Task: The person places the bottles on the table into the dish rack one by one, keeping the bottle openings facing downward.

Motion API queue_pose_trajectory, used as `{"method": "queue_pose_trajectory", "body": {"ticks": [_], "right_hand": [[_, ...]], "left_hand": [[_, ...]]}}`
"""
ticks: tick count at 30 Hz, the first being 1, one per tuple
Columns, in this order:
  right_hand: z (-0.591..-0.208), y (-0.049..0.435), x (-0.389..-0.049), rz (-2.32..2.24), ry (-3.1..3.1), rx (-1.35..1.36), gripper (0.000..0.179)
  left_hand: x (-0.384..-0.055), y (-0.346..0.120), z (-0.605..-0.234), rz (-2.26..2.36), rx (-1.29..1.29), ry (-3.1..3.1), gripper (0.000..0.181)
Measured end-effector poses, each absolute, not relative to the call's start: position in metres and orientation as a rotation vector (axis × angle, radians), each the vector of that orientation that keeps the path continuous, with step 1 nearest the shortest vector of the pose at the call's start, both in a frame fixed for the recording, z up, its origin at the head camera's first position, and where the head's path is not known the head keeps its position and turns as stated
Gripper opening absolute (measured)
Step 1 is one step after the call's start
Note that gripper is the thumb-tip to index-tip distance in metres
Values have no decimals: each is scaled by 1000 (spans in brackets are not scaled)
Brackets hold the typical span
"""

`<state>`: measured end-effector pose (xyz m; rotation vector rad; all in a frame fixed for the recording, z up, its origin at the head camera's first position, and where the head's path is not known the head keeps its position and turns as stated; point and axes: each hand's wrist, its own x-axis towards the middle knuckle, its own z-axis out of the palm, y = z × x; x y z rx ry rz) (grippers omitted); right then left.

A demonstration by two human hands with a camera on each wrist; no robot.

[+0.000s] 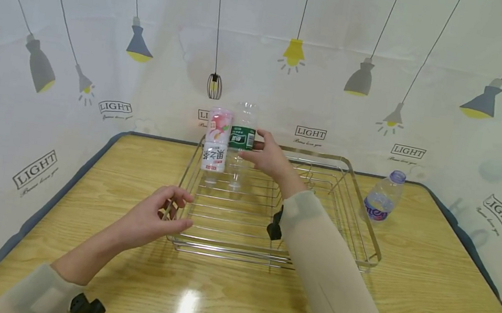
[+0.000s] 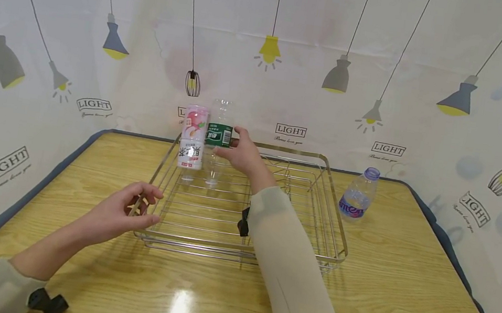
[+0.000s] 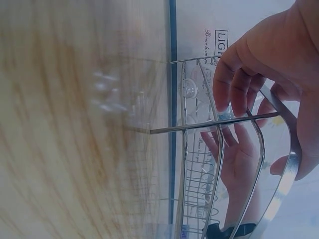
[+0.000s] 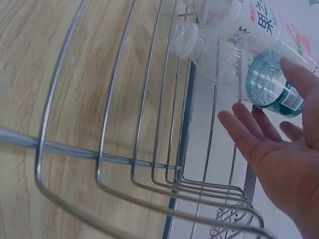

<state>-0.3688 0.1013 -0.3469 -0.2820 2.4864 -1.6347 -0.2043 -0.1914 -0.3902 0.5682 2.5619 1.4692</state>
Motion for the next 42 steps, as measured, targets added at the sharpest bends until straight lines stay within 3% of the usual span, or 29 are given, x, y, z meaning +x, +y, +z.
{"method": "queue_pose_trajectory", "body": {"ticks": [8,18,30,42], "right_hand": [[-332,105,-367,-1700,2607,-190,92],[-283,129,-342,-2014,2530,-339,75],[-235,214,-294,-1745,2768,-441,65],[-264,329,-262,-1446,3027,-239,68]], "left_hand": [[-204,-190,-391,1471,566,2552,46],[-203,-188,-390,1460,552,2562,46],[-203,-190,-389,1450,563,2583,47],[-203,-189,-389,1449,534,2583,48]]}}
